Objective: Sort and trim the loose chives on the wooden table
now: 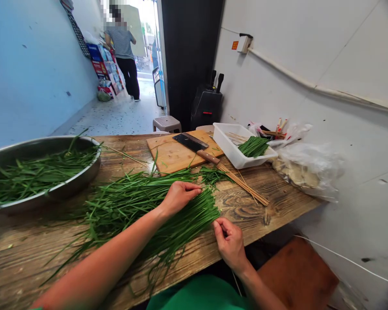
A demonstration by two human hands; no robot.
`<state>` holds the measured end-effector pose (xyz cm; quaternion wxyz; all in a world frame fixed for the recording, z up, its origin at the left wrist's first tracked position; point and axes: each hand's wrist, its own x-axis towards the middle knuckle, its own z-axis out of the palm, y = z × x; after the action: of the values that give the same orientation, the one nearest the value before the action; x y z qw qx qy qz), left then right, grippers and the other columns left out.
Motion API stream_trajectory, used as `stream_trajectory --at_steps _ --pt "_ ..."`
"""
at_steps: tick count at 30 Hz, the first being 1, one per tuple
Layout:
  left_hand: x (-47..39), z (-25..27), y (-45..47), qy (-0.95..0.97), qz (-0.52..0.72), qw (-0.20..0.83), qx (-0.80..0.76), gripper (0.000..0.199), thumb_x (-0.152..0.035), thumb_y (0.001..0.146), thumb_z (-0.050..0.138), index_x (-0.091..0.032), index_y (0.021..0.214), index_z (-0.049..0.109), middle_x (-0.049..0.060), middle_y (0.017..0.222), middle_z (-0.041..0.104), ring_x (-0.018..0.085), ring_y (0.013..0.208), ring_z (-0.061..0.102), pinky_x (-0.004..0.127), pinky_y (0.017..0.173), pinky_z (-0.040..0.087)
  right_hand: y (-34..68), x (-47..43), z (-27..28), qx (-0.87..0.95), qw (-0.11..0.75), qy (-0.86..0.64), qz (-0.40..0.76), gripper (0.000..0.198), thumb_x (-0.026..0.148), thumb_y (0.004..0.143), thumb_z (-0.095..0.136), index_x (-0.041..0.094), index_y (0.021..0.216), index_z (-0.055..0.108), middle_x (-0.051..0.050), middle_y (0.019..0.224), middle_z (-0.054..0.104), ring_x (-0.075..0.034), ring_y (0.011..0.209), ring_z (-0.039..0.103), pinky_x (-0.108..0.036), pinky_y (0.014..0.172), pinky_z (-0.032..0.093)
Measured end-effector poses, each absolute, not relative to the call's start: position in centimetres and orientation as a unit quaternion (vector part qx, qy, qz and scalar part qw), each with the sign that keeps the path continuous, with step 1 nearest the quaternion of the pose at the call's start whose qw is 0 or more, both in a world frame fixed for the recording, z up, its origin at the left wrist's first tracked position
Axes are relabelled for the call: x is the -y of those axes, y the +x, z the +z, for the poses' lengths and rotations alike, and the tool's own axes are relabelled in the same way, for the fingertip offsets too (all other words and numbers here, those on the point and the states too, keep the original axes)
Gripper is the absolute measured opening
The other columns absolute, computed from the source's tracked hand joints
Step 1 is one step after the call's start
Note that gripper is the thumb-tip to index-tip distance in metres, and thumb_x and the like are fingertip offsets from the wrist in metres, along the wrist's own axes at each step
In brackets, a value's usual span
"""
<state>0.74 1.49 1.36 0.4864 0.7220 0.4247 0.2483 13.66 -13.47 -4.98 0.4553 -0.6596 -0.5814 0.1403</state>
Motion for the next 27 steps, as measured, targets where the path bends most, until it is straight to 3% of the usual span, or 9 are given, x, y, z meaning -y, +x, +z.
stream_trajectory --at_steps 6,12,19,23,27 --pt "-1.7 1.0 0.7 0.73 0.258 0.485 -0.407 0.029 -0.034 0.068 0.058 -0.014 0.085 0.071 0.003 0.073 0.069 0.014 0.063 0.057 0.022 0.058 0.042 13.6 13.5 -5.0 0.574 0.459 -0.66 0.155 0.023 0.029 0.085 0.042 0.016 0.07 0.054 0.004 0.053 0.046 -0.008 0.045 0.042 -0.019 0.046 0.03" --pt "-1.5 0.7 0.8 0.715 0.262 0.5 -0.412 0.033 -0.036 0.068 0.058 -0.012 0.086 0.07 -0.001 0.052 0.06 0.009 0.046 0.044 0.02 0.045 0.032 13.5 13.5 -5.0 0.574 0.465 -0.656 0.155 0.023 0.028 0.085 0.042 0.016 0.071 0.055 0.003 0.055 0.048 -0.008 0.048 0.045 -0.019 0.048 0.031" --pt "-1.5 0.7 0.7 0.71 0.265 0.507 -0.411 0.032 -0.036 0.068 0.058 -0.012 0.084 0.07 -0.002 0.05 0.057 0.007 0.044 0.039 0.019 0.043 0.029 13.5 13.4 -4.8 0.579 0.465 -0.653 0.148 0.023 0.027 0.085 0.042 0.016 0.069 0.054 0.004 0.053 0.045 -0.008 0.046 0.043 -0.019 0.047 0.03" --pt "-1.5 0.6 0.8 0.718 0.256 0.498 -0.415 0.033 -0.037 0.069 0.057 -0.012 0.085 0.07 -0.001 0.052 0.06 0.008 0.044 0.042 0.02 0.044 0.032 13.5 13.4 -4.9 0.579 0.461 -0.657 0.148 0.023 0.027 0.085 0.041 0.016 0.069 0.054 0.003 0.054 0.046 -0.008 0.047 0.043 -0.019 0.047 0.029" --pt "-1.5 0.3 0.7 0.745 0.245 0.467 -0.408 0.031 -0.034 0.071 0.055 -0.012 0.086 0.07 0.002 0.07 0.069 0.013 0.058 0.055 0.022 0.055 0.04 13.5 13.5 -5.0 0.576 0.458 -0.66 0.15 0.024 0.028 0.085 0.041 0.016 0.069 0.054 0.003 0.054 0.046 -0.008 0.047 0.043 -0.019 0.047 0.029"
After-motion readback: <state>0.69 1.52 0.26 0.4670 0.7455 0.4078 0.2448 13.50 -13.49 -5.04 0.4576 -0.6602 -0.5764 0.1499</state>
